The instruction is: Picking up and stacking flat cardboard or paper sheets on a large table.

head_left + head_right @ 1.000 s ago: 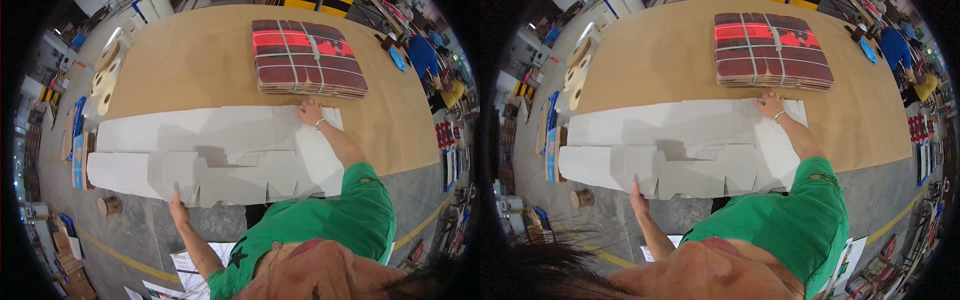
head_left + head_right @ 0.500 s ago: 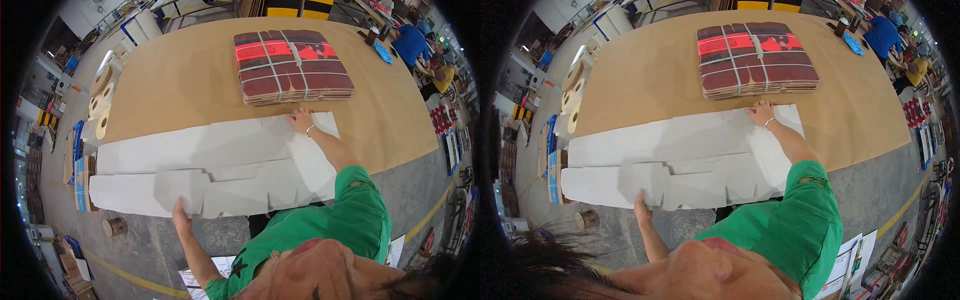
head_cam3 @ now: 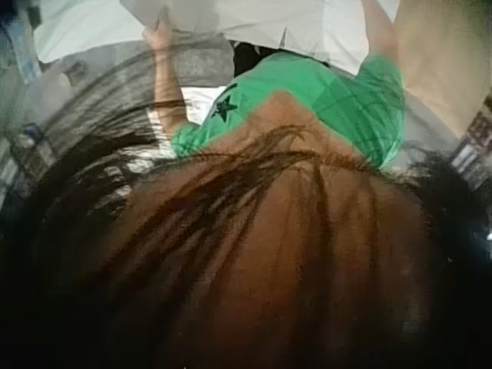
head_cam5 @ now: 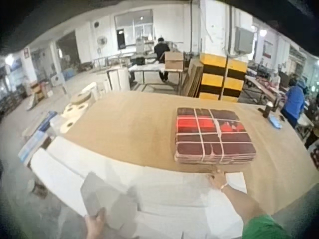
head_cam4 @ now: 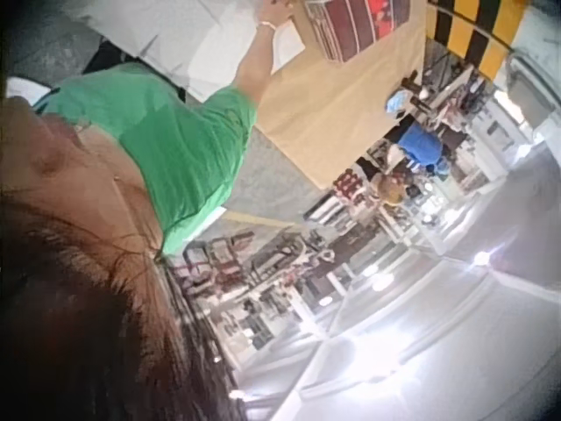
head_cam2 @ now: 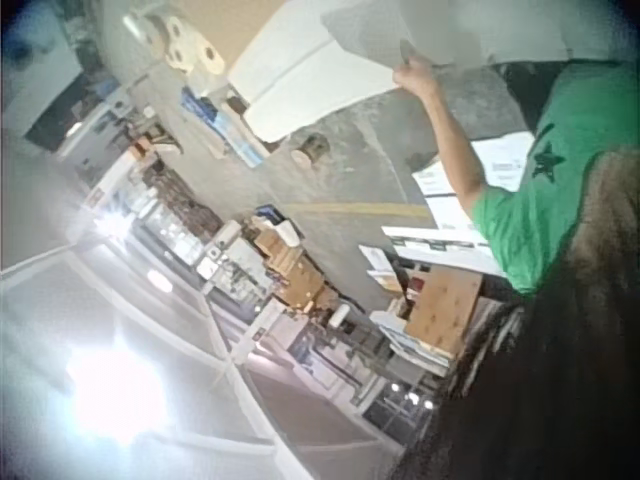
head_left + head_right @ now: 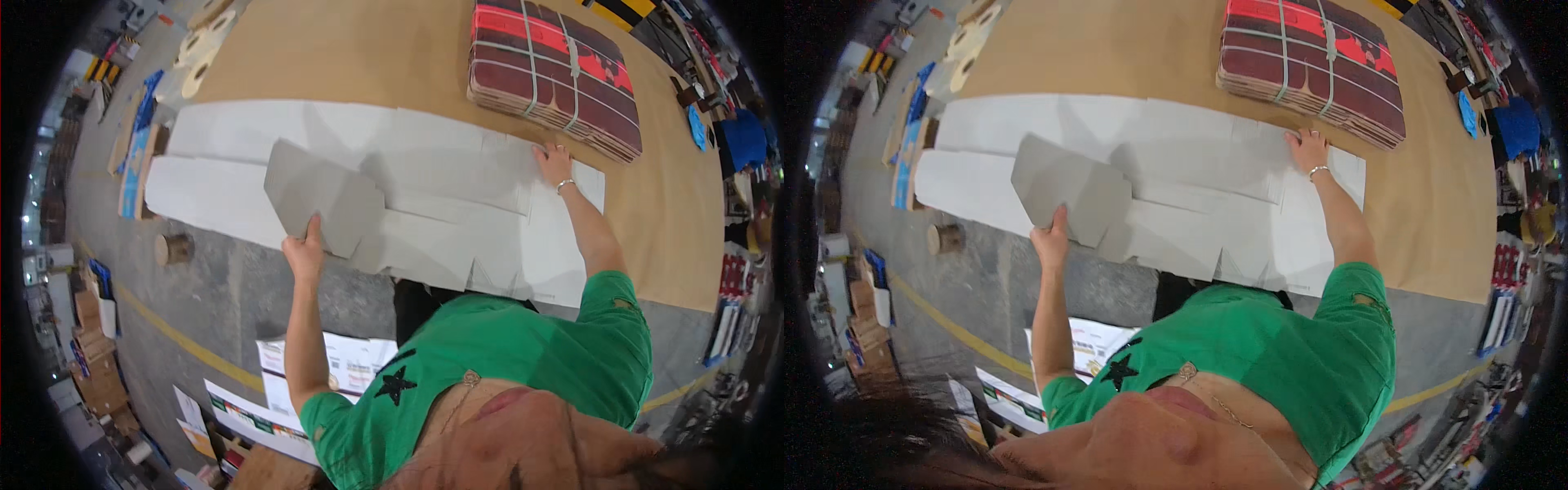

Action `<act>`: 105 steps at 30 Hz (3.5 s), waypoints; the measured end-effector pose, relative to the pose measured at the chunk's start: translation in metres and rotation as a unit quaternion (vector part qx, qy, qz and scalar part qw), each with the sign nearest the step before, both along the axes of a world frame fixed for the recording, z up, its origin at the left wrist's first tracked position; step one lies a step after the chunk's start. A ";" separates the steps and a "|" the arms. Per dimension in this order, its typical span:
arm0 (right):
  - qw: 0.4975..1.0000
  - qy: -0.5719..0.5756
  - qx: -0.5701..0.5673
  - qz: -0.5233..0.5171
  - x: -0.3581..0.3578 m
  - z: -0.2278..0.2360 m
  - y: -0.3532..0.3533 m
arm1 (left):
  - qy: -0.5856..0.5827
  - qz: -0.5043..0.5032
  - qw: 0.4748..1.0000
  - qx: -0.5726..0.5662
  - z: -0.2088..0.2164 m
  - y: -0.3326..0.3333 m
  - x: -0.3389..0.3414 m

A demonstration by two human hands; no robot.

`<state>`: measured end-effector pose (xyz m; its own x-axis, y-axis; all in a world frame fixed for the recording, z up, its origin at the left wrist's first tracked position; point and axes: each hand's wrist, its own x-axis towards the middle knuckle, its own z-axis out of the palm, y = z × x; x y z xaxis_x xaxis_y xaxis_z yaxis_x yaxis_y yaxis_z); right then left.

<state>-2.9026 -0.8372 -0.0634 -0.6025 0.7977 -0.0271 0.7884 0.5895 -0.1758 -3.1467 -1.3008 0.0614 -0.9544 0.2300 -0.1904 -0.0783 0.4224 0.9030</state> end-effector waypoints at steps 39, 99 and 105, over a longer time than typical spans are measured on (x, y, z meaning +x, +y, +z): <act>1.000 0.002 0.011 -0.001 0.015 0.001 0.024 | 0.014 0.024 0.985 -0.169 -0.040 0.001 -0.028; 0.987 -0.143 0.035 -0.060 0.013 0.012 0.025 | 0.022 -0.036 0.998 0.037 -0.057 -0.024 -0.029; 0.982 -0.174 0.000 -0.075 0.012 0.000 0.041 | 0.159 -0.007 0.965 -0.209 -0.067 -0.004 -0.012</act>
<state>-2.8908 -0.7965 -0.0637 -0.4323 0.8770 -0.2097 0.8789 0.4618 0.1195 -3.1587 -1.3052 -0.0052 -0.9769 0.2110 0.0333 0.1842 0.7533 0.6313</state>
